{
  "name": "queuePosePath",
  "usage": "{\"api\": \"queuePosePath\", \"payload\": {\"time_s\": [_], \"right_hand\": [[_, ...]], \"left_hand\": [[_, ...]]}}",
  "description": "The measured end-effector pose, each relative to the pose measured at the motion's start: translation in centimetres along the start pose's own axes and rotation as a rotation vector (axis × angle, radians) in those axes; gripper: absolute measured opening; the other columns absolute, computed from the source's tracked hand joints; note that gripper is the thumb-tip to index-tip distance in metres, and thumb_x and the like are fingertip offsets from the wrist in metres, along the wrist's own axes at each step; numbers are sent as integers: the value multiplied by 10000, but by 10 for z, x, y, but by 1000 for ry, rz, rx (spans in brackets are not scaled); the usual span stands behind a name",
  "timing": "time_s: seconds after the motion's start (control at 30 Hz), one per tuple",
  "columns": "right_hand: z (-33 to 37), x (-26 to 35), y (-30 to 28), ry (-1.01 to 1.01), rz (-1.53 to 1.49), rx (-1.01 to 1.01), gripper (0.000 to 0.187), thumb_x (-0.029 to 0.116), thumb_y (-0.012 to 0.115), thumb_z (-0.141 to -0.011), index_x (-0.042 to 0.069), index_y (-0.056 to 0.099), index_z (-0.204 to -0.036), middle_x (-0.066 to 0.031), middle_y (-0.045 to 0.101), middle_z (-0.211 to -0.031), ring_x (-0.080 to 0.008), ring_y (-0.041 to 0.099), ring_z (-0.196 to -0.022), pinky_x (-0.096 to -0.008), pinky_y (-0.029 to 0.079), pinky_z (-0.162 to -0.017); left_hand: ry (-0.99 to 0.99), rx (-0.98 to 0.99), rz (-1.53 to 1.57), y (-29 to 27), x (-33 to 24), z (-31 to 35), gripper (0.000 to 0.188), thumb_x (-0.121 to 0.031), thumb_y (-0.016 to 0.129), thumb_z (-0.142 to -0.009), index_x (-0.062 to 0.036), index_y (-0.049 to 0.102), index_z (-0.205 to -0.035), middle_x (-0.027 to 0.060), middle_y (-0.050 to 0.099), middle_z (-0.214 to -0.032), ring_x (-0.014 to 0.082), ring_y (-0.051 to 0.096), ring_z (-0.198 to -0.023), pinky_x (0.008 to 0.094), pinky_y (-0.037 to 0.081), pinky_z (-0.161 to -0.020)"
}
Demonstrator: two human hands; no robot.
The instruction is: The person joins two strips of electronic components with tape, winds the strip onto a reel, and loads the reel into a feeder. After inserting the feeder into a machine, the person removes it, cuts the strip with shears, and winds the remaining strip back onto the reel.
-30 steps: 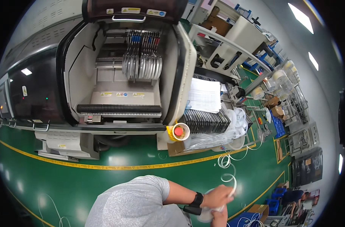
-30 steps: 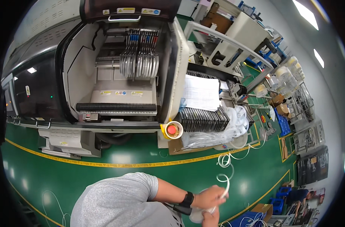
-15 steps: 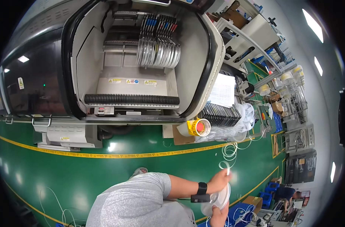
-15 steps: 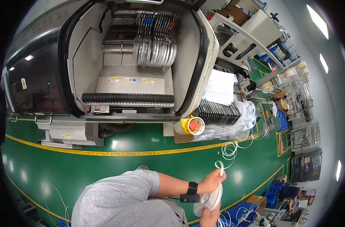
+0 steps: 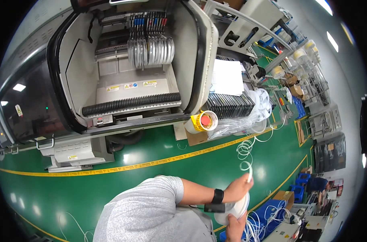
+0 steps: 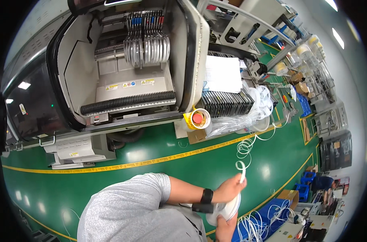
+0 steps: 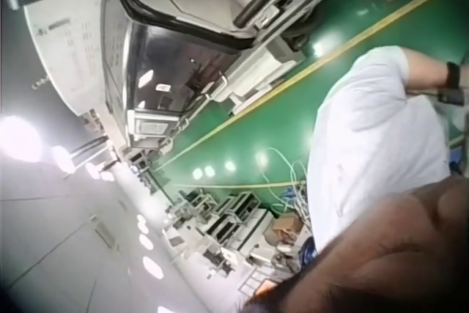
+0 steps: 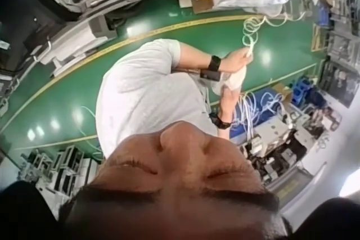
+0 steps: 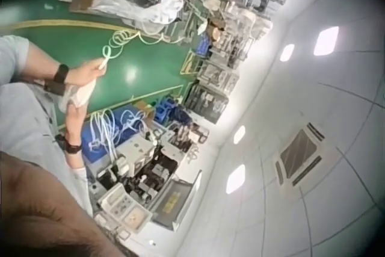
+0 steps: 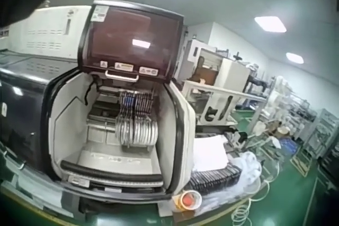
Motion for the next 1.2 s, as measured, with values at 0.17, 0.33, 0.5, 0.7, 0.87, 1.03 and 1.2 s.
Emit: {"api": "queuePosePath", "payload": {"time_s": [0.17, 0.33, 0.5, 0.7, 0.87, 1.03, 1.2], "right_hand": [[7, -13, -37, 118, 60, 30, 332, 50, 586, -883, -52, 622, -1197, -125, 650, -1140, -215, 598, -1057, -347, 482, -905], [3, -41, -39, 31, -57, -23, 417, 30, 570, -876, -50, 562, -1285, -116, 636, -1181, -223, 593, -1069, -341, 472, -922], [-3, -46, -74, 238, -376, 12, 503, 5, 545, -899, -38, 461, -1393, -72, 570, -1312, -208, 561, -1129, -337, 461, -951], [-13, -78, -104, 57, -224, -15, 364, 10, 550, -881, -54, 580, -1238, -124, 646, -1155, -224, 600, -1033, -357, 478, -900], [-18, -97, -163, 130, -395, 70, 493, 27, 548, -901, -47, 471, -1383, -133, 595, -1283, -236, 578, -1115, -360, 466, -954], [-25, -114, -212, 87, -345, 30, 566, 22, 541, -906, -37, 401, -1451, -142, 562, -1339, -236, 552, -1186, -352, 443, -1002], [-30, -138, -258, 10, -269, 54, 501, 33, 557, -907, -53, 463, -1391, -156, 589, -1291, -272, 564, -1155, -371, 443, -994]], "left_hand": [[978, 469, -427, 40, 5, 26, 196, -209, 610, -957, -64, 565, -1081, 136, 570, -847, 255, 571, -752, 391, 458, -683], [-26, 37, -105, 49, 45, -10, 200, -227, 563, -1000, -68, 536, -1120, 76, 550, -841, 176, 535, -770, 351, 454, -709], [892, 420, -530, 79, 42, 6, 216, -252, 551, -1010, -68, 537, -1122, 64, 526, -838, 154, 511, -782, 352, 439, -704], [-13, -37, -124, 109, 83, -32, 225, -193, 571, -995, -46, 521, -1157, 49, 517, -841, 143, 501, -785, 329, 425, -690], [470, 326, -371, 164, 78, -21, 265, -214, 592, -987, -40, 526, -1176, 67, 493, -849, 163, 494, -784, 331, 419, -704], [-2, 169, -259, 219, 103, -47, 299, -210, 590, -977, -37, 511, -1209, 143, 571, -921, 273, 583, -845, 421, 455, -746], [226, 166, -342, 269, 112, -54, 296, -191, 583, -972, -38, 508, -1215, 151, 562, -877, 273, 574, -823, 407, 467, -764]]}}
Point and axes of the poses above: each hand's wrist, its own z-axis away from the middle knuckle, its own y-axis out of the palm, x = y × z, the point moved 2 cm from there along -z, towards the middle knuckle
